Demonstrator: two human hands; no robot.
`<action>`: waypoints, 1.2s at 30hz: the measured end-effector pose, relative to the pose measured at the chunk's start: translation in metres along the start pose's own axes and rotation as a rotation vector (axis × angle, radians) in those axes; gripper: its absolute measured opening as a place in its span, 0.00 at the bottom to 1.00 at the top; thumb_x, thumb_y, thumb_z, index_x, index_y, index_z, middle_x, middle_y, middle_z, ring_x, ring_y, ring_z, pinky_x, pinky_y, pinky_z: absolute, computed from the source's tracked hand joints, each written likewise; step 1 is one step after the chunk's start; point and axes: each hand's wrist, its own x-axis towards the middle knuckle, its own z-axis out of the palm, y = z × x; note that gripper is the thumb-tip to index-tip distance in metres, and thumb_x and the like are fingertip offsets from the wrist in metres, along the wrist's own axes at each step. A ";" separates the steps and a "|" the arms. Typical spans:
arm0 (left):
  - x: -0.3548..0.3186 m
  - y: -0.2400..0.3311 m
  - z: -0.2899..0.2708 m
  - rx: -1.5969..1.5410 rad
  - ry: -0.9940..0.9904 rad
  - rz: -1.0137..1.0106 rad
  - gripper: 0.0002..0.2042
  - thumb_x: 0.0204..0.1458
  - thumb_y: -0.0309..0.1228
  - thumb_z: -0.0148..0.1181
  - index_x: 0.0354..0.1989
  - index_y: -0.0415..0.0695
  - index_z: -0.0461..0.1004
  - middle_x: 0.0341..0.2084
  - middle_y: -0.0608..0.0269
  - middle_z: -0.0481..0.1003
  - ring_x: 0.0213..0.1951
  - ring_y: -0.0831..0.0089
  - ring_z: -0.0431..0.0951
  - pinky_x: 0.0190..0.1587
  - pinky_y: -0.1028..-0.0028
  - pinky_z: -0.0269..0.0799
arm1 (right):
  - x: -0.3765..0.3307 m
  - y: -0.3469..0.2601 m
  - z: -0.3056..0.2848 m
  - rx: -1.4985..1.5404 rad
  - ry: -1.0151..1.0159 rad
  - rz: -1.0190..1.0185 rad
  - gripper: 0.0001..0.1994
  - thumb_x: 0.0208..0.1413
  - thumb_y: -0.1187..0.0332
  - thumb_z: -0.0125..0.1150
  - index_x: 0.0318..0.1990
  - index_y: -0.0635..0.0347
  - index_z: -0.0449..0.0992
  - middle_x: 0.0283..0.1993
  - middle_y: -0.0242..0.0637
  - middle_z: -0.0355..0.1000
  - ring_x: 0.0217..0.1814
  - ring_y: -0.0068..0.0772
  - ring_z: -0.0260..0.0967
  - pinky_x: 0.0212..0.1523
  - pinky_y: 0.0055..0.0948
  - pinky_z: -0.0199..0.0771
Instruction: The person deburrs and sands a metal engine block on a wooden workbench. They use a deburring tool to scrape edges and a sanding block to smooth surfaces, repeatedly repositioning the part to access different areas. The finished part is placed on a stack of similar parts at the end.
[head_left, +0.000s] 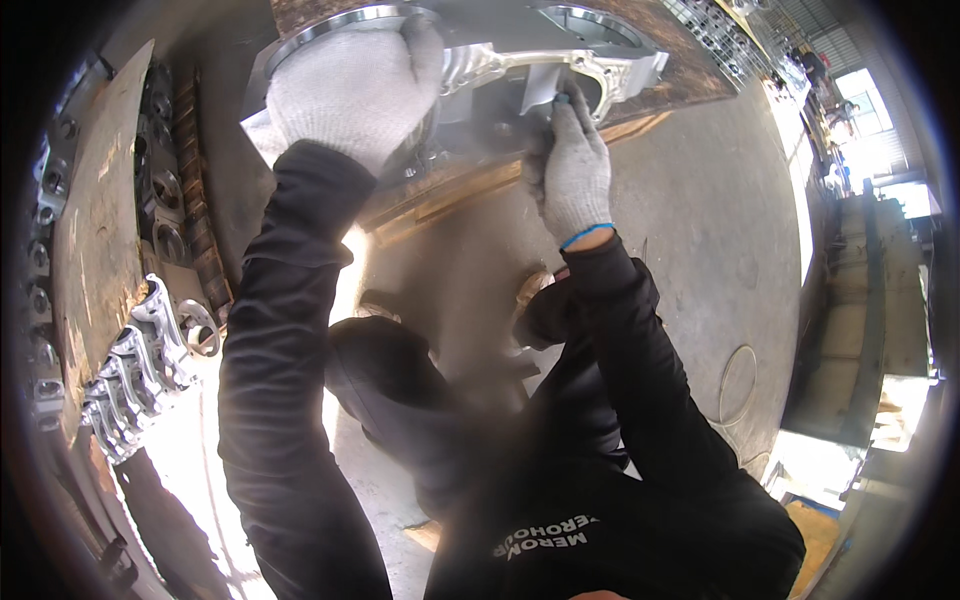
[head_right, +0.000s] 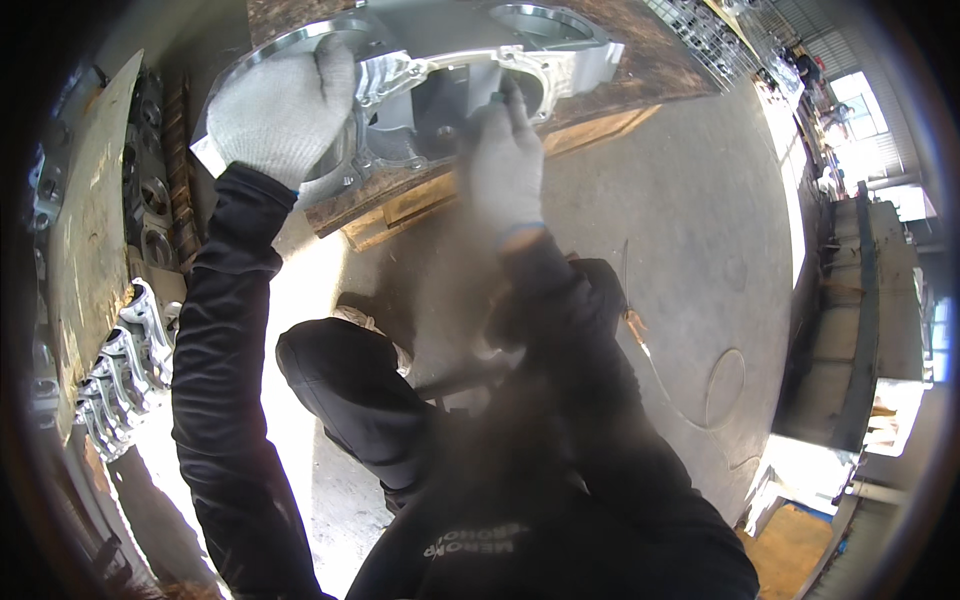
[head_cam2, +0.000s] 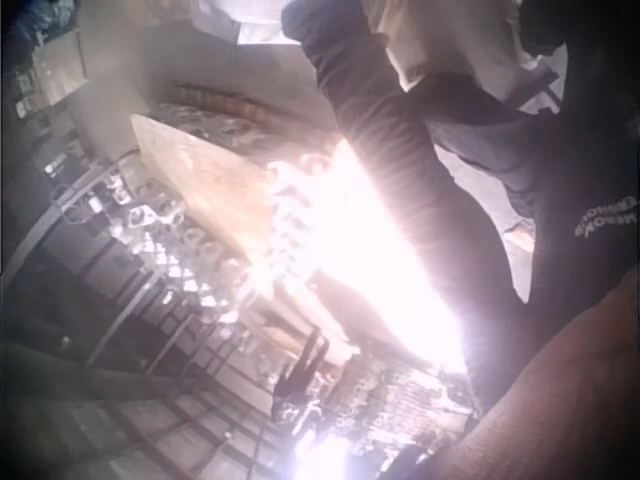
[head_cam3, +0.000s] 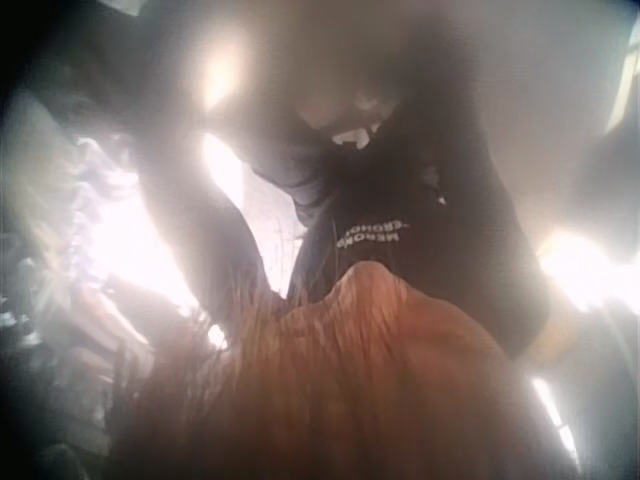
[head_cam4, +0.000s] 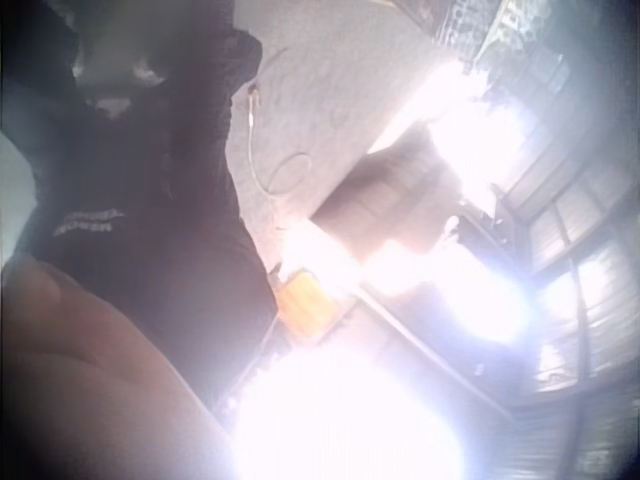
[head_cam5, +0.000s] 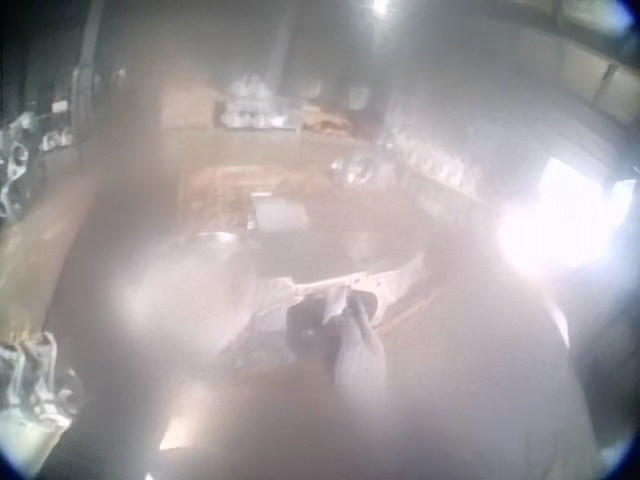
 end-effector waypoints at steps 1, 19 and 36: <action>0.001 0.000 0.001 -0.053 -0.065 -0.021 0.30 0.69 0.49 0.42 0.22 0.47 0.83 0.14 0.56 0.77 0.17 0.56 0.79 0.23 0.61 0.76 | -0.002 0.001 0.001 -0.016 0.067 0.052 0.22 0.73 0.64 0.51 0.72 0.51 0.68 0.31 0.29 0.67 0.26 0.23 0.62 0.25 0.26 0.60; 0.012 0.007 -0.022 -0.172 -0.429 -0.206 0.36 0.60 0.72 0.49 0.40 0.49 0.88 0.25 0.59 0.84 0.30 0.59 0.86 0.35 0.61 0.81 | -0.003 0.011 -0.040 -0.390 -0.139 -0.089 0.26 0.76 0.58 0.50 0.78 0.44 0.63 0.23 0.25 0.63 0.15 0.18 0.56 0.15 0.22 0.57; 0.006 0.042 -0.016 -0.244 -0.284 -0.231 0.30 0.61 0.63 0.58 0.35 0.44 0.85 0.25 0.57 0.82 0.26 0.56 0.83 0.32 0.57 0.80 | 0.012 0.023 -0.056 -0.480 -0.098 -0.101 0.26 0.76 0.59 0.50 0.79 0.46 0.62 0.22 0.26 0.63 0.14 0.20 0.55 0.15 0.23 0.55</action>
